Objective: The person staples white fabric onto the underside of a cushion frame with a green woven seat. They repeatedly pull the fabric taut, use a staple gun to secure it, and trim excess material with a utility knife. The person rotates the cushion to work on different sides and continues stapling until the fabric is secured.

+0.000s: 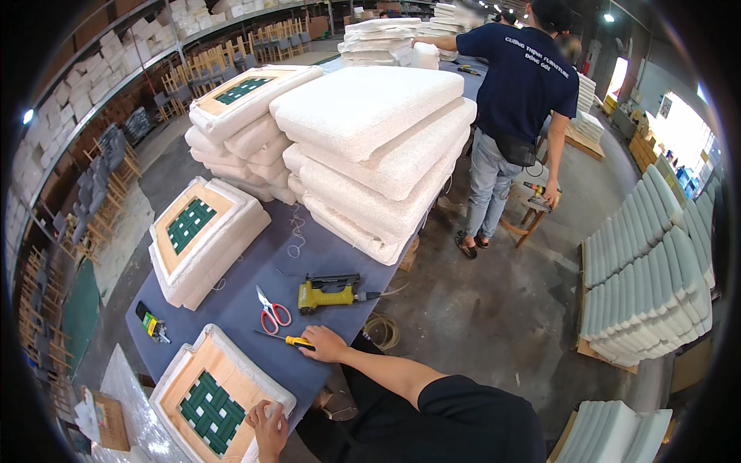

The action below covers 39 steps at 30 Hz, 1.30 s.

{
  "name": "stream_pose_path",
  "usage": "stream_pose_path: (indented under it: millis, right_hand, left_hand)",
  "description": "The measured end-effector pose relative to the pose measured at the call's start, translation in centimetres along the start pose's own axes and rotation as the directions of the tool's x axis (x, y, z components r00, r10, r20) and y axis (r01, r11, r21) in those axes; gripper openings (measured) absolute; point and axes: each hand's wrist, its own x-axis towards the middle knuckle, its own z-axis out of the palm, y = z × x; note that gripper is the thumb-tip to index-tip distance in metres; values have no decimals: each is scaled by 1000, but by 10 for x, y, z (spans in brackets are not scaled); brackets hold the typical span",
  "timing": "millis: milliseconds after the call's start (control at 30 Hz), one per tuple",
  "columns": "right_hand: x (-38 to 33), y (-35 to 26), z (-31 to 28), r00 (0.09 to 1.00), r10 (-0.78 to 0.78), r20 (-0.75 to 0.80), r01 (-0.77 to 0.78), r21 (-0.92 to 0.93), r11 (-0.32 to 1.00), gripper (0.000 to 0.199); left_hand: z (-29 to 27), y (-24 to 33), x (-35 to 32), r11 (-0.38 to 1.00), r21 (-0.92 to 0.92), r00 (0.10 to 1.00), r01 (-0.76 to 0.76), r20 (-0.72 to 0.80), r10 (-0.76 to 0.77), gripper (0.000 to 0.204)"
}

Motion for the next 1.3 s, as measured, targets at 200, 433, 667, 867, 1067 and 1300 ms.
stream_pose_path:
  millis: [200,433,667,867,1067,1300]
  right_hand:
    - [1,-1,0,1000,4,8,-4,-7,1000,36]
    - [0,2,0,1000,-5,-8,5,-16,1000,36]
    - [0,-3,1,1000,-1,6,1,4,1000,36]
    - [-4,-1,1,1000,13,0,-13,-21,1000,36]
    - [-2,-4,0,1000,5,-9,-6,-33,999,37]
    - [-4,-5,0,1000,23,-5,-23,-52,998,40]
  left_hand:
    - [0,0,-1,1000,30,1000,4,-10,-4,43]
    - [2,1,0,1000,-3,1000,19,-12,-19,42]
    - [0,4,-1,997,-14,997,77,8,-77,41]
    - [-5,15,2,997,-34,998,64,-4,-64,40]
    - [-10,22,6,999,-13,999,32,-34,-33,42]
    - [-18,26,8,1000,-9,1000,-23,-12,22,43]
